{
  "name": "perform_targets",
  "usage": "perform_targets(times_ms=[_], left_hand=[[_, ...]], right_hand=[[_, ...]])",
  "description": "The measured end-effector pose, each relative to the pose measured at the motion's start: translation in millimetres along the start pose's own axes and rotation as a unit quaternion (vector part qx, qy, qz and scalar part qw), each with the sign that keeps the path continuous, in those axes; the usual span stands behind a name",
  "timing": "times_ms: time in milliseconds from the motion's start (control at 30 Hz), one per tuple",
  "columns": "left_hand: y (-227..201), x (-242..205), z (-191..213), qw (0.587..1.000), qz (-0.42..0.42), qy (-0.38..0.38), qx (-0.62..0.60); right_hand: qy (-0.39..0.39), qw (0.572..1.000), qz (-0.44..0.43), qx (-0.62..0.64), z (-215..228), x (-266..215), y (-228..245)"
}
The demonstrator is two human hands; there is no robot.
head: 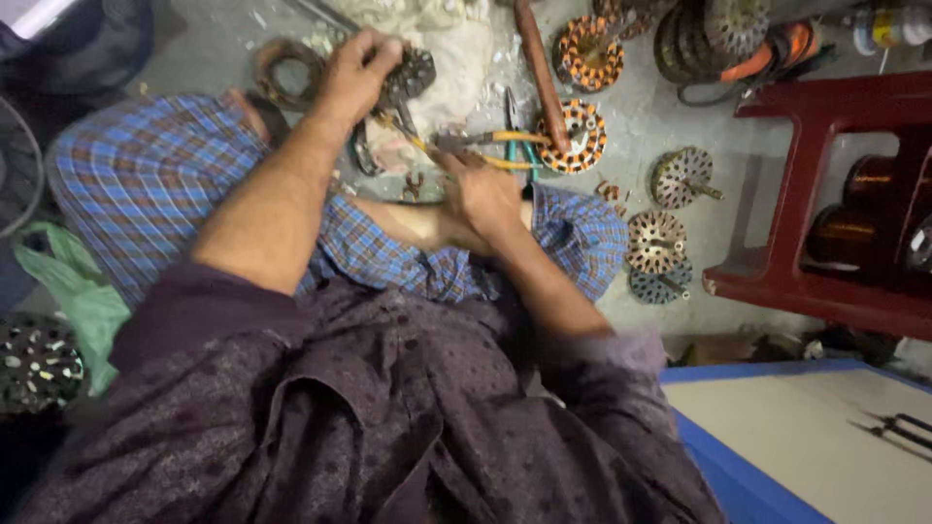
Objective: The person sits on the floor and uses pliers and a screwdriver to manipulate and adjust a circular electrical component, likely a motor armature. They repeatedly pry and twist parts of the component while surrounded by similar parts and tools.
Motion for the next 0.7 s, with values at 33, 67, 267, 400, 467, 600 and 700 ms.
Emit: perform_targets(times_ms=[33, 67, 267, 400, 467, 600, 700], left_hand=[[-1, 8, 2, 1.000, 0.012, 0.003, 0.014], [-1, 4, 2, 0.998, 0.021, -0.004, 0.052], [-5, 3, 3, 0.998, 0.002, -0.032, 0.056], [-11, 1, -2, 0.997, -0.066, -0.028, -0.013], [-10, 1, -2, 0.997, -0.063, -0.027, -0.027], [-10, 2, -1, 0.998, -0.042, -0.024, -0.037], [-10, 4, 0, 0.999, -0.026, -0.022, -0.015]], right_hand=[[0.030, 0.999, -0.034, 0.005, 9, -4, -11], [0.068, 0.995, -0.066, 0.013, 12, -18, -18], [0.027, 0.987, -0.124, 0.093, 66, -57, -25], [0.017, 0.987, -0.118, 0.110, 80, -54, -18], [-0.015, 0.989, -0.091, 0.114, 88, -51, -12], [0.006, 0.989, -0.089, 0.120, 93, -41, -6], [0.053, 0.985, -0.109, 0.124, 101, -35, -4]])
Point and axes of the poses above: each hand's wrist, its own x-axis towards the middle knuckle, its own z-axis out of the back of the hand, y = z × x, the point moved 9 cm from there along x, towards the middle knuckle, and after that the axes turned 15 degrees about y, right-handed, at the moved point
